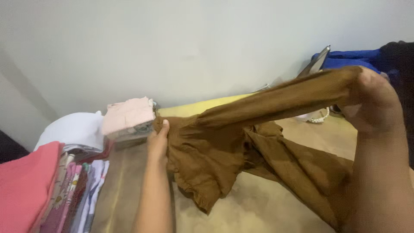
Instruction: The person irons a pink t-shirt, folds it, and places it on a stack. Then they retrieve a brown dress from a laundry basket, button it, and iron the sleeves and body. The person continues ironing the dress throughout the clip.
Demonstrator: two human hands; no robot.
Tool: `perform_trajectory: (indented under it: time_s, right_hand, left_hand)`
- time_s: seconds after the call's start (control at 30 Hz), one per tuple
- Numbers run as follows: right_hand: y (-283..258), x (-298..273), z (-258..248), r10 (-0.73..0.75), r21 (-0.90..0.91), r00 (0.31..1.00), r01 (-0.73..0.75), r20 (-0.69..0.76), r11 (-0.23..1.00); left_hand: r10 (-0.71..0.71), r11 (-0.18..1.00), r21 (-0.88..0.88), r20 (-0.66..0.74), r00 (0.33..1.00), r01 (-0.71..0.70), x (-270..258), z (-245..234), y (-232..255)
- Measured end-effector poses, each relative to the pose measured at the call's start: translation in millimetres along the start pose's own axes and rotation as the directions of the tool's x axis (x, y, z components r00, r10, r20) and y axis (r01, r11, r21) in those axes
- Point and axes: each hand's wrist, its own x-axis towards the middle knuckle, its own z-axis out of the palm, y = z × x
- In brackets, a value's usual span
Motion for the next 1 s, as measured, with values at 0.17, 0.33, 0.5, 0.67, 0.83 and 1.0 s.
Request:
perform_trajectory:
  time_s: [0.17,0.33,0.5,0.67,0.83,1.0]
  right_hand:
    - [-34.8,-9.6,2.1,-0.217,0.098,0.976,0.215,0.017,0.972]
    - [-40.3,-11.6,12.7,0.195,-0.639,0.980,-0.167,-0.027,0.751]
    - [-6.5,-64.8,19.7,0.513,-0.949,0.854,-0.093,0.080,0.302]
    - [24.2,-111.8,-22.6,0.639,-0.859,0.697,-0.500,-0.327,0.105]
    - [6.6,-104.0,-73.7,0.502,-0.138,0.661,-0.670,-0.557,0.729]
    - [39.3,-93.5,-82.0,0.594,0.123,0.600,-0.641,-0.536,0.758]
  left_hand:
    - [0.082,0.996,0.039,0.008,0.997,-0.082,0.3,3.1,-4.8]
    - [0.007,0.985,-0.174,0.066,0.998,0.005,-14.3,-22.5,18.1]
    - [0.135,0.952,-0.299,0.237,0.962,-0.060,-38.4,-33.4,44.6]
    - [0.311,0.950,-0.007,0.010,0.950,-0.311,-48.1,-70.2,92.7]
    - [0.558,0.792,-0.364,0.106,0.823,-0.490,-52.2,-113.8,125.6]
    - [0.453,0.846,0.242,0.145,0.880,-0.476,-55.7,-128.5,110.7]
